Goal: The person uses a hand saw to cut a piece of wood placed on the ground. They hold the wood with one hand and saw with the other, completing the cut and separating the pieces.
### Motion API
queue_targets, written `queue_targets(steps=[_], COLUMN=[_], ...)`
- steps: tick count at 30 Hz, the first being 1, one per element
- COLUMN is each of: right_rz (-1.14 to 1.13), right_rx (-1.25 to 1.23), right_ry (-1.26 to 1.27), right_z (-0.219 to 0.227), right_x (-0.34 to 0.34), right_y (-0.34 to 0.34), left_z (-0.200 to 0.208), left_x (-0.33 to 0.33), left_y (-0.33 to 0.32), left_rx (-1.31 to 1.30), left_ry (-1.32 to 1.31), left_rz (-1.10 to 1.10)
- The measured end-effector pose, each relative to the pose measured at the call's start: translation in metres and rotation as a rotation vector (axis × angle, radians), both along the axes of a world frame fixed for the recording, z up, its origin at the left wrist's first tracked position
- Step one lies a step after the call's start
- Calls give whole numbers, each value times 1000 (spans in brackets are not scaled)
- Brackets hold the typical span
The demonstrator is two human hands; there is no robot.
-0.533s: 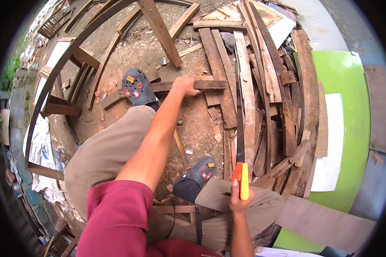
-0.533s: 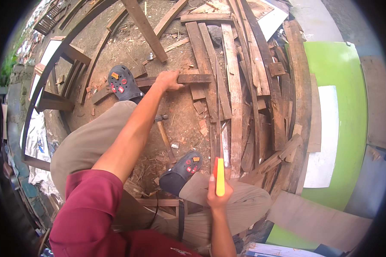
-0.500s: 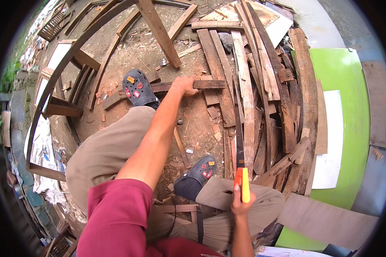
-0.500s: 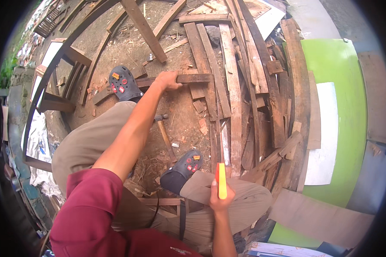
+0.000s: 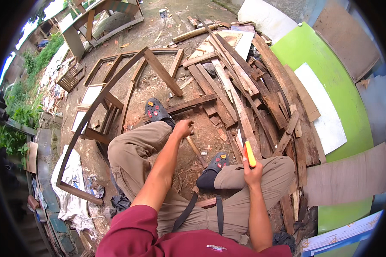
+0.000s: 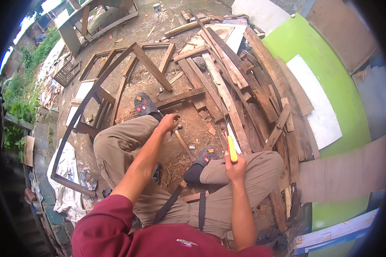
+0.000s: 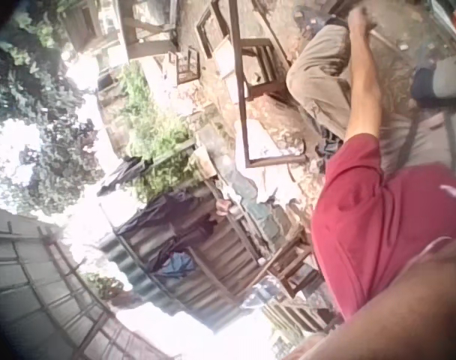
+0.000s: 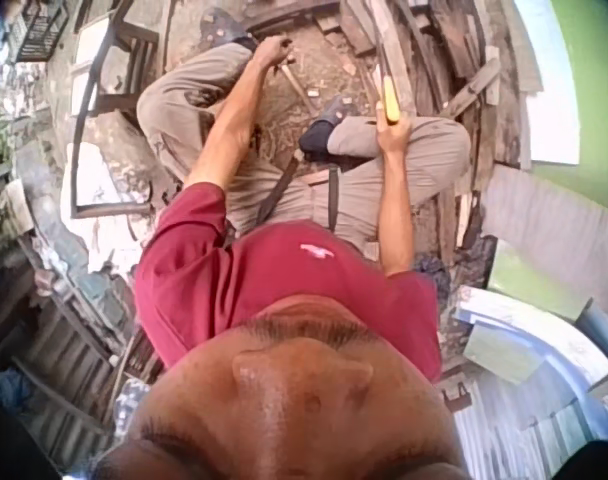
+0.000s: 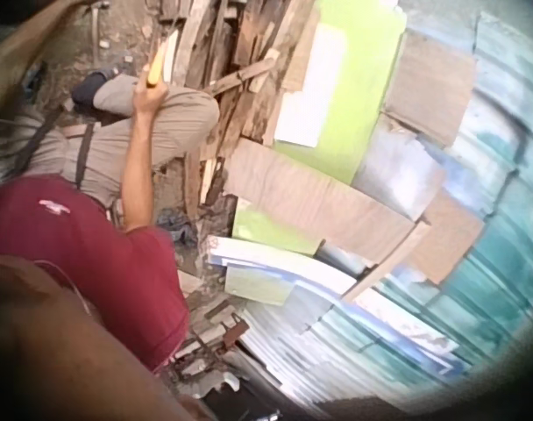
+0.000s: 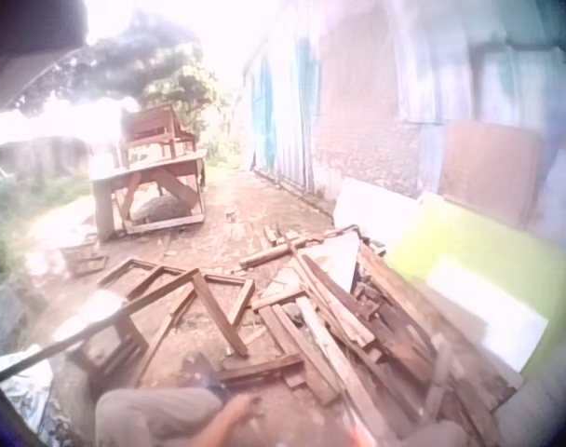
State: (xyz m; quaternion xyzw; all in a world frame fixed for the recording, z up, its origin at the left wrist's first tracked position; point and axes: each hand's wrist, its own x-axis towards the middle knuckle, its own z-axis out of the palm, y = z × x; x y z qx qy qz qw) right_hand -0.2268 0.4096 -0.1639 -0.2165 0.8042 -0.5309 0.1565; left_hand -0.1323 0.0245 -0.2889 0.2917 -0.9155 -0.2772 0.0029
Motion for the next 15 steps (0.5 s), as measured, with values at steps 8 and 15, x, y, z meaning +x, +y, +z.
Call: queue_targets(steps=[8, 15], right_rz=[7, 9], right_rx=[-151, -215], right_ry=[-178, 58], right_z=[-36, 8], right_x=[32, 30], right_y=[8, -17], left_z=[124, 235], left_x=[59, 82], left_y=[6, -42], left_rx=[171, -14], left_ry=[196, -74], left_rz=[60, -82])
